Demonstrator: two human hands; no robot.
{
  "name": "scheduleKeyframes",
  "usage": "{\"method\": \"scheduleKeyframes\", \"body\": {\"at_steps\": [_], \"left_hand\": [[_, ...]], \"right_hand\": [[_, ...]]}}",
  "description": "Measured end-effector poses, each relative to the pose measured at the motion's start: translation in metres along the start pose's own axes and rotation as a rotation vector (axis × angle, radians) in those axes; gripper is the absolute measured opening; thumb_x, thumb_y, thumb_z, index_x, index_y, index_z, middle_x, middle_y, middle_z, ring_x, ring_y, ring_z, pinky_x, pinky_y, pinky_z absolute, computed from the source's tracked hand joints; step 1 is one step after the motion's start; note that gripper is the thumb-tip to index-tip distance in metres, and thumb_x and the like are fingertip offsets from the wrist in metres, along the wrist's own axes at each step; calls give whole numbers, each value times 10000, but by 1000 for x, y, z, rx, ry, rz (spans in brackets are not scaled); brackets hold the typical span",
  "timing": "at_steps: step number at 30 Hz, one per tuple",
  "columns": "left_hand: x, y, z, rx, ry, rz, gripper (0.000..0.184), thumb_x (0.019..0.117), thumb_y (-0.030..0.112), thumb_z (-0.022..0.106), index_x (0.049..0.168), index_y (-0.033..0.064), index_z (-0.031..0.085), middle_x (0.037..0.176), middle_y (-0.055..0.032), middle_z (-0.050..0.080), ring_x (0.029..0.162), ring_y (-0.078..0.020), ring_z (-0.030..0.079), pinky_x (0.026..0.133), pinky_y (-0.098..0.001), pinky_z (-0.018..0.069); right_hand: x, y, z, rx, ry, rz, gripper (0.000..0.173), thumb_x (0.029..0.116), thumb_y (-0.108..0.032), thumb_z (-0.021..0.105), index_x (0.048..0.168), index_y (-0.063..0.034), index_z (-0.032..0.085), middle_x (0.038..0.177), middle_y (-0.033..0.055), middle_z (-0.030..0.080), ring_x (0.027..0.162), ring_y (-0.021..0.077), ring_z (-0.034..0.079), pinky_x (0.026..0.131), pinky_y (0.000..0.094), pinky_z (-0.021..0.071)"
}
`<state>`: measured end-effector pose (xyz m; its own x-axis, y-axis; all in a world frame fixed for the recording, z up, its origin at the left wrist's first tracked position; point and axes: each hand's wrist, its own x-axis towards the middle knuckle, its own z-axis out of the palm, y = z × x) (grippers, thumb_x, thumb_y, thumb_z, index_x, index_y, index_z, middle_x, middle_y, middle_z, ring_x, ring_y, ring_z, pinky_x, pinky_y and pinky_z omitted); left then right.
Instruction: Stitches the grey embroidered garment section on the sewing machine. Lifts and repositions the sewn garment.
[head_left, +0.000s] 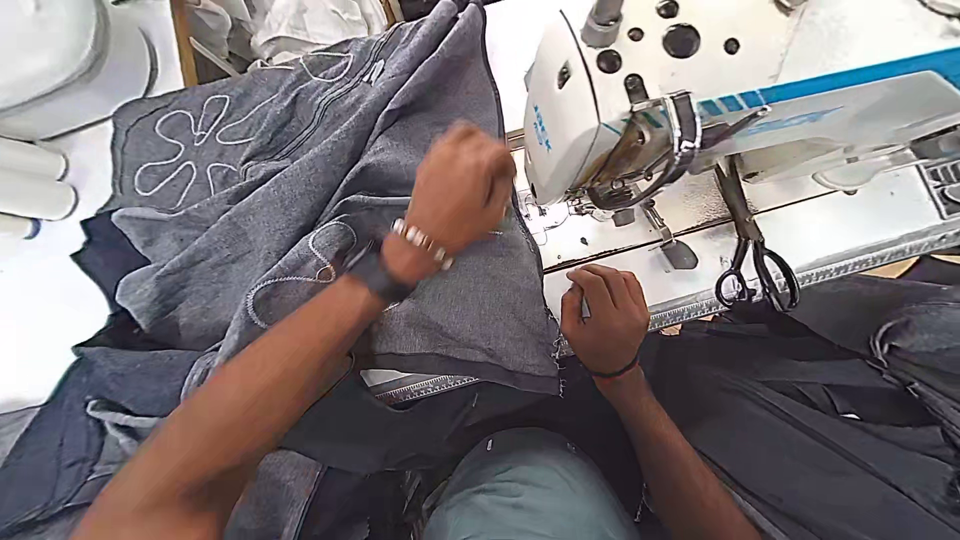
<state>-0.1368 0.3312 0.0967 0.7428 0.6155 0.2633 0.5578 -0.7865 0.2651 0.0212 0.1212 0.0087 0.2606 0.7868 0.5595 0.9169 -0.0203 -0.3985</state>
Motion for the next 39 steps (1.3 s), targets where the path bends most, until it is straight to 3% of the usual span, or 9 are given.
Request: {"method": "scheduleKeyframes", "body": {"at_steps": [5,12,17,20,24,28,31,34,39], "left_hand": [[-64,9,26,31,-176,276,461,1059,340,388,1428,189,620,1480,3,590,1352,-263,535,1086,-486,429],[14,-18,21,216,-125,180,393,1048,342,390,1161,163,721,1304,13,697,1218,-291,583,939,-495,423],[44,-22,25,219,-80,-138,514,1076,397,398,1509,147,516,1578,-114,477,1493,-392,362,1227,-635,175],[23,3,9,65,174,-263,382,1039,244,464,1362,136,639,1385,-76,640,1374,-309,497,1130,-497,369],[-63,59,1,-314,4,-231,294,993,111,532,1257,47,646,1220,-125,689,1172,-275,641,996,-452,523],[-99,54,42,-287,-4,-83,300,992,166,539,1214,127,737,1394,-21,653,1420,-251,491,1188,-449,392],[-105,49,51,-112,-9,15,358,1036,231,487,1317,175,701,1479,-9,597,1473,-286,433,1233,-516,306],[-107,52,50,-99,-6,-1,363,1052,265,484,1346,221,693,1482,-15,596,1475,-308,427,1237,-540,284],[-107,58,52,30,-64,-54,431,1070,421,441,1458,317,597,1591,41,479,1533,-305,330,1250,-591,209]], "right_hand": [[-2,1,0,-11,-19,-10,183,950,-177,602,988,-134,776,1057,49,755,998,221,692,831,383,552],[-1,-1,0,-27,-27,-13,176,950,-181,603,978,-136,772,1051,50,751,996,226,689,845,395,552],[-1,1,-1,-5,-14,-4,186,959,-174,598,1006,-120,770,1050,59,753,996,225,694,839,381,558],[1,1,-1,52,23,30,188,959,-147,591,1013,-89,761,1045,81,747,987,223,698,838,366,569],[5,-2,-9,130,-17,128,198,983,-168,606,1094,-59,729,1050,97,719,950,215,685,794,358,582],[6,-30,-29,-24,-363,200,369,946,-494,640,932,-132,708,1072,106,637,991,319,589,780,498,459],[1,-43,-27,51,-345,228,296,1007,-338,564,841,-122,681,866,39,660,820,211,634,705,412,496],[4,-47,-33,199,-336,403,211,1012,-334,583,996,-136,653,690,-50,647,567,87,610,509,314,510],[-2,-43,-48,242,-596,530,453,962,-388,654,1366,-186,625,699,-78,704,556,73,638,539,334,558]]}}
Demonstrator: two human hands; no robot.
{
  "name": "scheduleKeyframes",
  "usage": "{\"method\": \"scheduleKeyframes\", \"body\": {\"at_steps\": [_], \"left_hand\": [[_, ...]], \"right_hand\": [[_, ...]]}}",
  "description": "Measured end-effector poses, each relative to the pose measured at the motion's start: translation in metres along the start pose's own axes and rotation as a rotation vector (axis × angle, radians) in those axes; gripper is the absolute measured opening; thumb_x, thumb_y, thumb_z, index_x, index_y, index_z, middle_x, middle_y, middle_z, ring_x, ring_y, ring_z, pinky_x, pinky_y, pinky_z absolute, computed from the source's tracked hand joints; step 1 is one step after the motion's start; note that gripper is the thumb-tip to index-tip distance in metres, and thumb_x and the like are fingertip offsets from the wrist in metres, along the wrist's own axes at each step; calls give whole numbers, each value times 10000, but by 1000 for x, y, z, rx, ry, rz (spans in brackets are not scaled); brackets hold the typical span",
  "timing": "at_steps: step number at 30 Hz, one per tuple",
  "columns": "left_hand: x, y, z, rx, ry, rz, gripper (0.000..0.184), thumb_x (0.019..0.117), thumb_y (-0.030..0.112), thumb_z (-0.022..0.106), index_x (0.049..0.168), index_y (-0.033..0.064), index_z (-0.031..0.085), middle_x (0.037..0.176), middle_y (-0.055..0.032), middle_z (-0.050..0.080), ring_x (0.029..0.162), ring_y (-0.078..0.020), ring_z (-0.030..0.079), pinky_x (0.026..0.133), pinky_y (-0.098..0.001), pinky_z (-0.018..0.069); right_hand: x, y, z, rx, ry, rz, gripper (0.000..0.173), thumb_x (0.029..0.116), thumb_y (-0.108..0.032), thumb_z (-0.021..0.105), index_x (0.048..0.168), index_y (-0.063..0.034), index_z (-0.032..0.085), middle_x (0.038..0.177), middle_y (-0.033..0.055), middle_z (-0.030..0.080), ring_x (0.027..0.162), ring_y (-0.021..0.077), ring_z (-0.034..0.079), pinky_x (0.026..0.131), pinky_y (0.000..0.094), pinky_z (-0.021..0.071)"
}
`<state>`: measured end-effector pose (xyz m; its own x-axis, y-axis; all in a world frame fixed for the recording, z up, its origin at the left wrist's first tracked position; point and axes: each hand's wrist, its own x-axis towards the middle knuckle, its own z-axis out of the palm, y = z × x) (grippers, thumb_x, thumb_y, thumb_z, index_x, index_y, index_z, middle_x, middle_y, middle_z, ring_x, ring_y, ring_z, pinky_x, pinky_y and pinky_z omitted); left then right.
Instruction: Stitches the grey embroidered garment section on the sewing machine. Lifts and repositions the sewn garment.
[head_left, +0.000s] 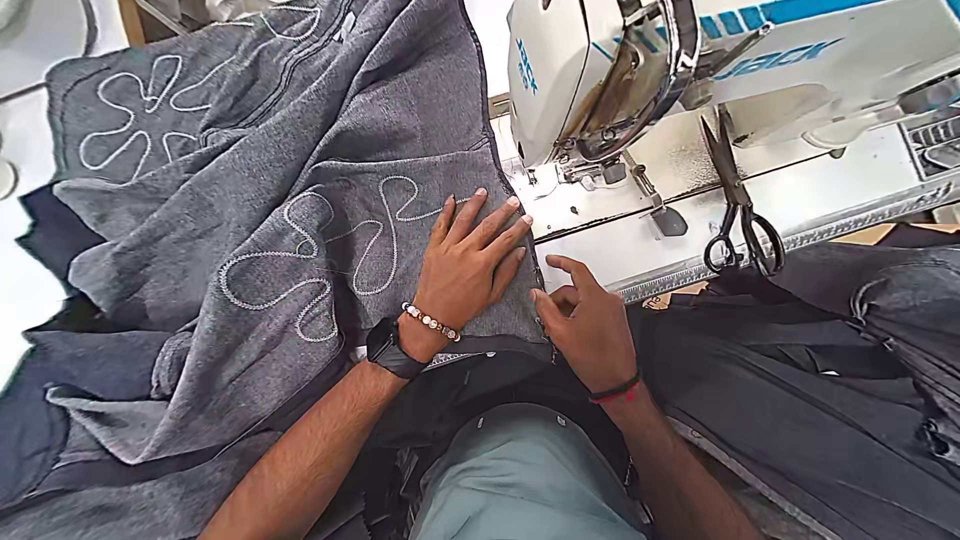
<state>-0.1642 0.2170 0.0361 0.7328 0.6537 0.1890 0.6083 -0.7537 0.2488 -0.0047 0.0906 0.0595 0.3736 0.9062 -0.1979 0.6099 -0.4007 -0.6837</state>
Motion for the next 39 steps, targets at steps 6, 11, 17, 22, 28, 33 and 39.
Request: {"method": "scheduleKeyframes", "body": {"at_steps": [6,11,17,22,28,33,39], "left_hand": [[0,5,0,10,9,17,415,1069,362,463,1449,285,609,1585,-3,490,1519,-381,336,1201,-697,197],[-1,6,-2,23,8,5,402,1061,354,470,1426,307,632,1548,75,530,1523,-361,337,1188,-726,187],[1,15,-2,32,12,-80,444,1064,422,434,1434,273,629,1548,87,529,1522,-319,351,1205,-691,191],[1,14,-2,95,6,-103,540,1014,598,466,1447,310,610,1554,117,516,1516,-278,366,1203,-648,229],[16,2,-6,83,-50,-159,682,998,658,435,1560,272,472,1632,98,411,1552,-263,294,1236,-602,208],[42,-12,-9,57,-70,-98,696,1003,661,424,1511,197,531,1612,25,449,1547,-311,291,1235,-596,209],[66,-34,2,38,-59,-67,653,967,715,444,1376,250,651,1540,45,536,1543,-299,295,1233,-600,179]], "right_hand": [[-15,0,21,-80,249,-98,339,926,-272,638,1231,-177,750,683,-55,664,524,81,570,480,320,485],[-17,8,33,-236,390,-309,324,946,-164,601,1215,-141,780,713,14,640,548,124,572,459,288,456],[-16,5,29,-400,311,-384,338,953,-181,571,1216,-136,778,732,20,623,585,159,591,463,299,446],[-14,7,21,-460,249,-442,338,974,-201,549,1224,-152,771,774,28,639,656,172,622,502,303,462],[15,12,15,-435,274,-516,340,965,-200,561,1232,-151,766,774,38,633,650,190,609,507,323,445],[45,13,9,-443,311,-536,337,977,-206,567,1253,-146,751,808,52,638,694,209,614,545,344,448],[57,18,17,-386,381,-528,350,966,-212,584,1271,-159,749,816,43,652,713,197,614,578,349,450]]}}
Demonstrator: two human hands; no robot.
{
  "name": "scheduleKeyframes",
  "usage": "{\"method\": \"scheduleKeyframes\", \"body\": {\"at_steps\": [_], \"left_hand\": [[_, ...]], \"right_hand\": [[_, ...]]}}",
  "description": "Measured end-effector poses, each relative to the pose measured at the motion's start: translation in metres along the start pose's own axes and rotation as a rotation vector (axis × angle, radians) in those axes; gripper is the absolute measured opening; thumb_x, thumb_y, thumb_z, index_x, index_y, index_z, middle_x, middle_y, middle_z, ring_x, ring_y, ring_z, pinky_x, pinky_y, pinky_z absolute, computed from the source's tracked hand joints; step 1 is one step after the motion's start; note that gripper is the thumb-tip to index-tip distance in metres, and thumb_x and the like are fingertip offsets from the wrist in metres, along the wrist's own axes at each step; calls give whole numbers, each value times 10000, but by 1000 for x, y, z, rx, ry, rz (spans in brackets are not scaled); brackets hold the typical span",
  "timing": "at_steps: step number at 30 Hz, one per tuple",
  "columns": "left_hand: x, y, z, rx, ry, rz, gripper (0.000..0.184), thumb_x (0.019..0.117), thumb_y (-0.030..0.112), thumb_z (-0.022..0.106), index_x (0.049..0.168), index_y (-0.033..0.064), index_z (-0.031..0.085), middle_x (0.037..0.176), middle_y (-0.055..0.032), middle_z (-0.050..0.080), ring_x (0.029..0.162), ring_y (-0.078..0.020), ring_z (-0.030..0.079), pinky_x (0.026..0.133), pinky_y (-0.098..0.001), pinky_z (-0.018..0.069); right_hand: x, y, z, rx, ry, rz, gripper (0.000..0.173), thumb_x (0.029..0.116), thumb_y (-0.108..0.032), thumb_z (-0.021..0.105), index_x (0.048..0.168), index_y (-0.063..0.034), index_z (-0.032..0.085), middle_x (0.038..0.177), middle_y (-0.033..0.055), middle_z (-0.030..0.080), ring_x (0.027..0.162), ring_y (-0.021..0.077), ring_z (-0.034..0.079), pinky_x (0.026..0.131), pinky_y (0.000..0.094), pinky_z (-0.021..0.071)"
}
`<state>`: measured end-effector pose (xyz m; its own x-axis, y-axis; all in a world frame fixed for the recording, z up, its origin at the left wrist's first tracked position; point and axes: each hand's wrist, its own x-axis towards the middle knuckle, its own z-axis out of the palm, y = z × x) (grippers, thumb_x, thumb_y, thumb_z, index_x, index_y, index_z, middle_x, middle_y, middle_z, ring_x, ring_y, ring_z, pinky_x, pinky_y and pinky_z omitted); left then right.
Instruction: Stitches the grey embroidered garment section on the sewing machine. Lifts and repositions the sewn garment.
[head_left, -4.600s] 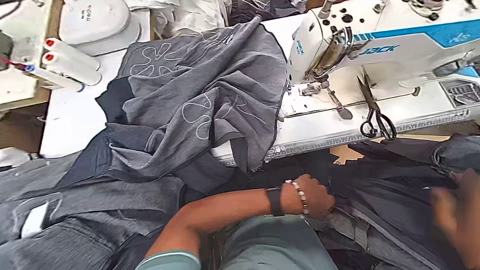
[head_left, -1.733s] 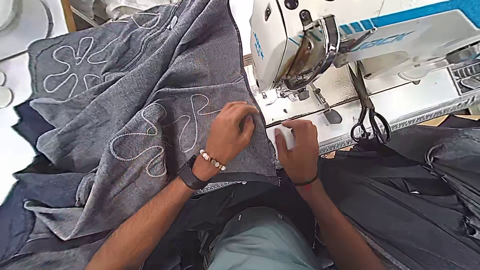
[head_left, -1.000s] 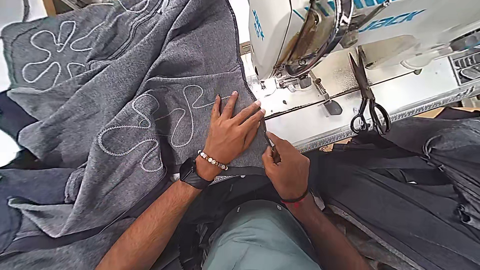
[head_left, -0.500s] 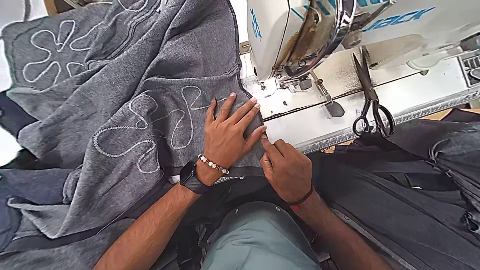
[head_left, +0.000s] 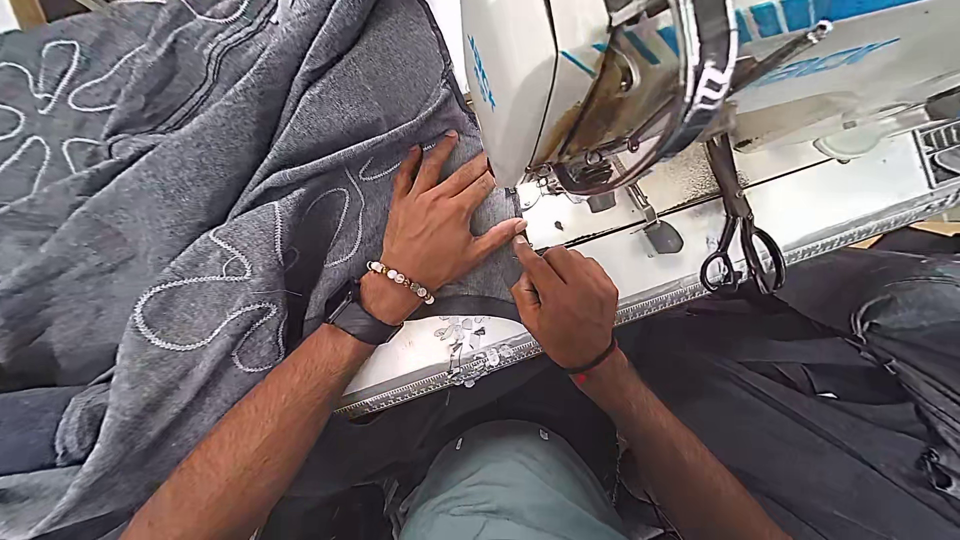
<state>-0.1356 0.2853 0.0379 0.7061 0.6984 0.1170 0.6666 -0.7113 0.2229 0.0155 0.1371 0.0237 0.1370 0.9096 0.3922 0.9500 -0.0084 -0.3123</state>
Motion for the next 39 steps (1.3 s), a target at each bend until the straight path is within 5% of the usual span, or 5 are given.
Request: {"method": "scheduleKeyframes", "body": {"at_steps": [13,19,24,30,39], "left_hand": [[8,-6,-1,23,32,23,648,938,769,433,1353,325,658,1509,112,560,1520,-246,349,1222,-571,207],[10,-6,1,44,31,-14,655,946,770,410,1410,353,611,1540,108,528,1530,-252,332,1225,-582,203],[11,-5,2,46,34,-33,660,943,775,405,1423,364,598,1560,124,502,1535,-270,321,1226,-605,192],[-1,1,-2,4,-5,-14,688,960,725,429,1435,260,605,1583,40,485,1555,-324,257,1241,-624,131],[-2,4,-3,-11,88,72,595,1035,563,477,1383,98,601,1510,-104,538,1496,-341,370,1239,-551,240]], "right_hand": [[19,24,-51,241,-266,116,293,965,-211,604,1203,-156,767,942,34,709,758,147,666,621,362,570],[51,168,-136,-321,-31,456,415,1068,-275,417,1414,-135,598,1429,201,587,1324,399,559,1063,607,449],[38,195,-95,-407,-30,458,373,1022,-260,478,1311,-108,658,1336,222,629,1202,453,618,902,682,492],[17,163,-103,-273,83,417,502,1036,-308,485,1486,-85,515,1538,195,481,1400,378,486,1117,550,428],[14,-15,-14,99,-96,335,260,1020,-334,583,1056,-110,710,1048,99,645,981,291,618,778,443,513]]}}
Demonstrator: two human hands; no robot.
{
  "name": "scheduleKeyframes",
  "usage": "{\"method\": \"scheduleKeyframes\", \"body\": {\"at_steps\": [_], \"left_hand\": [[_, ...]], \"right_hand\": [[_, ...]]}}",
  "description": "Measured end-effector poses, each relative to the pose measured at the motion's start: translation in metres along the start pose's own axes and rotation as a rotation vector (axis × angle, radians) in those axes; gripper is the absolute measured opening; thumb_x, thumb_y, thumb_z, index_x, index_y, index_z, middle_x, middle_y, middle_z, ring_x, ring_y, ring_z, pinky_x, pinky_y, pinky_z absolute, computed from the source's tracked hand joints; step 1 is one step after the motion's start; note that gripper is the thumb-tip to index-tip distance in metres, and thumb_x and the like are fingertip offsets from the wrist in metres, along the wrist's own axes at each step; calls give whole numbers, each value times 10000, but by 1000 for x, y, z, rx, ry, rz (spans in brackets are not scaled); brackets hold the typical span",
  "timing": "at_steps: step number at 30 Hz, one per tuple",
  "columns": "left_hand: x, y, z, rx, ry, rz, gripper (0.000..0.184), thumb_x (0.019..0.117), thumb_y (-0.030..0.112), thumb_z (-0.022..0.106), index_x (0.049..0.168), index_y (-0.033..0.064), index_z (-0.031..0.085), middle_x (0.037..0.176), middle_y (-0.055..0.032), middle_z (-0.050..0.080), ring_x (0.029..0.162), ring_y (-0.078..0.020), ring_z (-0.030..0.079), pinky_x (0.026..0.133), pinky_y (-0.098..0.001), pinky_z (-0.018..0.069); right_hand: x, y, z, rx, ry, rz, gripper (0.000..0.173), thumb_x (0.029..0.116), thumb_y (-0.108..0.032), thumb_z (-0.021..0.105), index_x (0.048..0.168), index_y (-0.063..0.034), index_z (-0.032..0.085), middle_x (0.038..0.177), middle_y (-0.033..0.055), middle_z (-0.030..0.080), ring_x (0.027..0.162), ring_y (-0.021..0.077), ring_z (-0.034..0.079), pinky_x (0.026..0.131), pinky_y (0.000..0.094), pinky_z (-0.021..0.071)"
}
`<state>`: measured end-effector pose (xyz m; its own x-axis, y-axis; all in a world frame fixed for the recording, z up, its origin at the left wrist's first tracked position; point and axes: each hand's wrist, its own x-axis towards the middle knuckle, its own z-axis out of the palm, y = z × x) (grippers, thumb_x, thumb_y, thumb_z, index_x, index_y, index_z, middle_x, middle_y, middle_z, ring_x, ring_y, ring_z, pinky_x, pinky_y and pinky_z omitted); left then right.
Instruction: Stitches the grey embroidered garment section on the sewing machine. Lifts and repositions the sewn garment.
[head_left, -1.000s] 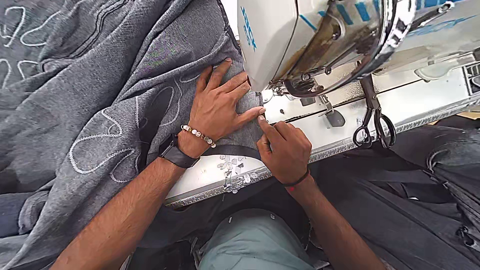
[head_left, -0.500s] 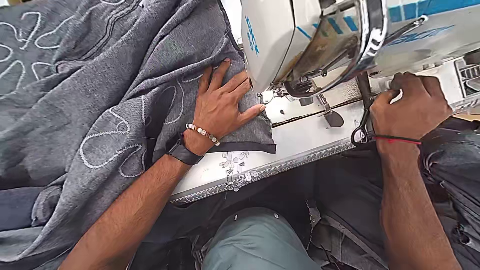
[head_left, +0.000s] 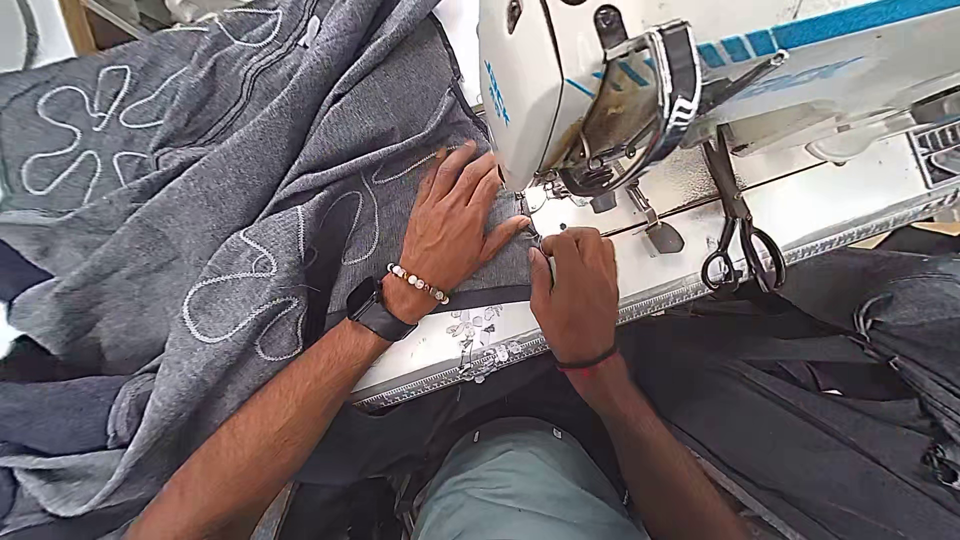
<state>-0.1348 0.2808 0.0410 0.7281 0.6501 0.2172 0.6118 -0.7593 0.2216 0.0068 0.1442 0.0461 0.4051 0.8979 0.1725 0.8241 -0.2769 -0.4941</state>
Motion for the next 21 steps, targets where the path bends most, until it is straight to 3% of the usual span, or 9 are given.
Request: {"method": "scheduleKeyframes", "body": {"at_steps": [2,4,6,10,12,14,17,19,21], "left_hand": [[-5,-1,-5,-42,11,126,413,1055,412,508,1248,87,675,1354,-121,636,1376,-329,502,1160,-496,370],[-15,-1,-9,-85,-34,193,362,1063,329,501,1301,132,690,1404,-100,616,1388,-312,500,1154,-489,382],[-20,0,-7,-95,-24,201,359,1057,323,509,1326,177,697,1439,-80,599,1399,-305,487,1154,-493,374],[-20,8,-6,-90,33,170,333,1044,306,532,1281,145,702,1381,-44,654,1366,-267,535,1149,-469,392],[-20,8,-7,-79,14,164,358,1053,302,519,1341,161,678,1398,-37,642,1368,-263,528,1142,-474,386],[-20,6,-6,-70,13,181,347,1048,286,523,1329,185,700,1418,-38,630,1368,-274,525,1132,-489,387],[-20,5,-6,-72,11,188,342,1042,274,526,1317,190,712,1422,-45,627,1368,-287,522,1127,-499,391],[-21,6,-6,-73,7,182,345,1045,270,520,1323,189,708,1423,-47,624,1368,-286,519,1125,-499,385],[-20,7,-6,-74,12,177,345,1045,262,517,1322,186,709,1418,-48,627,1362,-284,524,1125,-496,384]], "right_hand": [[0,-7,0,34,38,36,236,1052,-289,543,1083,-95,673,768,33,643,671,206,645,566,389,532],[-2,-7,-8,85,-75,116,291,1047,-329,550,1210,-122,675,626,-4,614,509,183,591,461,409,471],[-6,-4,-11,104,-112,133,330,1004,-316,601,1284,-166,692,624,-31,630,489,150,571,456,394,463],[-18,-2,3,-33,53,-33,345,982,-197,577,1284,-158,740,631,6,652,485,162,576,430,362,441],[-21,-4,8,-105,70,-86,358,979,-175,562,1289,-145,738,643,14,653,508,181,596,434,358,443],[-19,-4,5,-75,48,-88,352,974,-196,573,1275,-141,746,683,14,674,539,178,612,446,356,450],[-6,3,-12,208,-58,59,308,1037,-287,573,1248,-123,726,841,10,728,630,124,663,532,342,559],[11,11,-23,468,-188,271,294,1101,-280,481,1282,-126,653,805,21,700,522,117,645,434,316,578],[24,14,-28,609,-274,417,250,1097,-269,515,1237,-134,673,752,42,698,450,146,613,365,324,539]]}}
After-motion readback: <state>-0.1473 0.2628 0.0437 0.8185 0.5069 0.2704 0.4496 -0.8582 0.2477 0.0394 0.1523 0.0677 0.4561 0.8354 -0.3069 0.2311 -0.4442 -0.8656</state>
